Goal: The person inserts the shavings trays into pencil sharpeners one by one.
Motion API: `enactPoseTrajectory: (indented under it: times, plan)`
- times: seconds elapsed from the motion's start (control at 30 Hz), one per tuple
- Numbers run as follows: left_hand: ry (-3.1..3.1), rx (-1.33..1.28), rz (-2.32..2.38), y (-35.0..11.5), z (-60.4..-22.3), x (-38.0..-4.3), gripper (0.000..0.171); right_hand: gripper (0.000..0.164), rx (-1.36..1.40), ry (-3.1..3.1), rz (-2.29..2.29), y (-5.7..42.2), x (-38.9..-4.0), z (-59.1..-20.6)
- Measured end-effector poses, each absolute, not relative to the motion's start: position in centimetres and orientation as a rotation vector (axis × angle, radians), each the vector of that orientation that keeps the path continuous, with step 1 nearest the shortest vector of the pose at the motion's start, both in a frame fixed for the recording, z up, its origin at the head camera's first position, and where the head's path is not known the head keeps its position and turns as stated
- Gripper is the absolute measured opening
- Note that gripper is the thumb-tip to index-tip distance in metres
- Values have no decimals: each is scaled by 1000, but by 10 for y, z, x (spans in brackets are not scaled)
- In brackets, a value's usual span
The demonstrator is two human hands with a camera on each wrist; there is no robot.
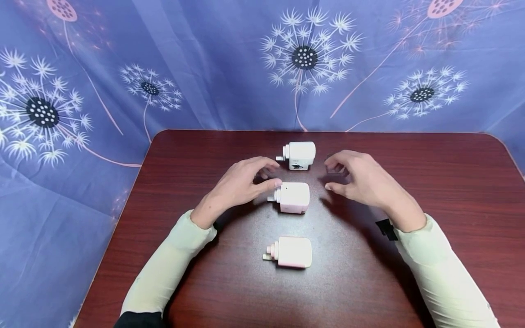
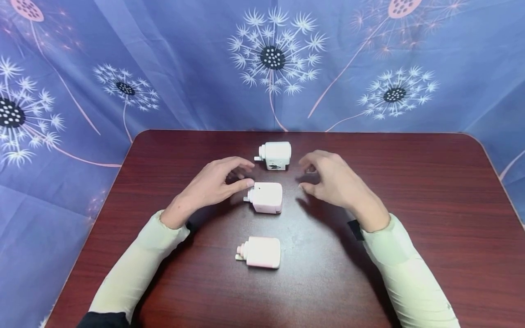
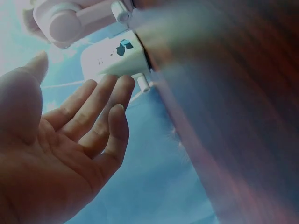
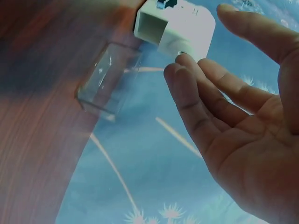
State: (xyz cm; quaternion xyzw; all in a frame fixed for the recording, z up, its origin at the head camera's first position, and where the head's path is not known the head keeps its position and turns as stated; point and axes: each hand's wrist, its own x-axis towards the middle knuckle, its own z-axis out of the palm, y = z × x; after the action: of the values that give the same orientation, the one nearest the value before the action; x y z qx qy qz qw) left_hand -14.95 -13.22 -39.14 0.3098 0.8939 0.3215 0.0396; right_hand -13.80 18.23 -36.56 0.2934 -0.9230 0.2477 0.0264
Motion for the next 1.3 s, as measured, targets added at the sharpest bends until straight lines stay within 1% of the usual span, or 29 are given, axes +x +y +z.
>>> enactPoseTrajectory:
  times: [0.5,0.8,1.3]
  plan:
    - [2790,874,987,-131,-392,-170,50,66,779,-2874,685,209,-160,-366]
    - [2819,869,971,-126,-393,-180,62,67,736,-2987,749,221,-175,-367]
    - [2852,831,882,-121,-400,-194,69,77,722,-3171,771,229,-186,-375]
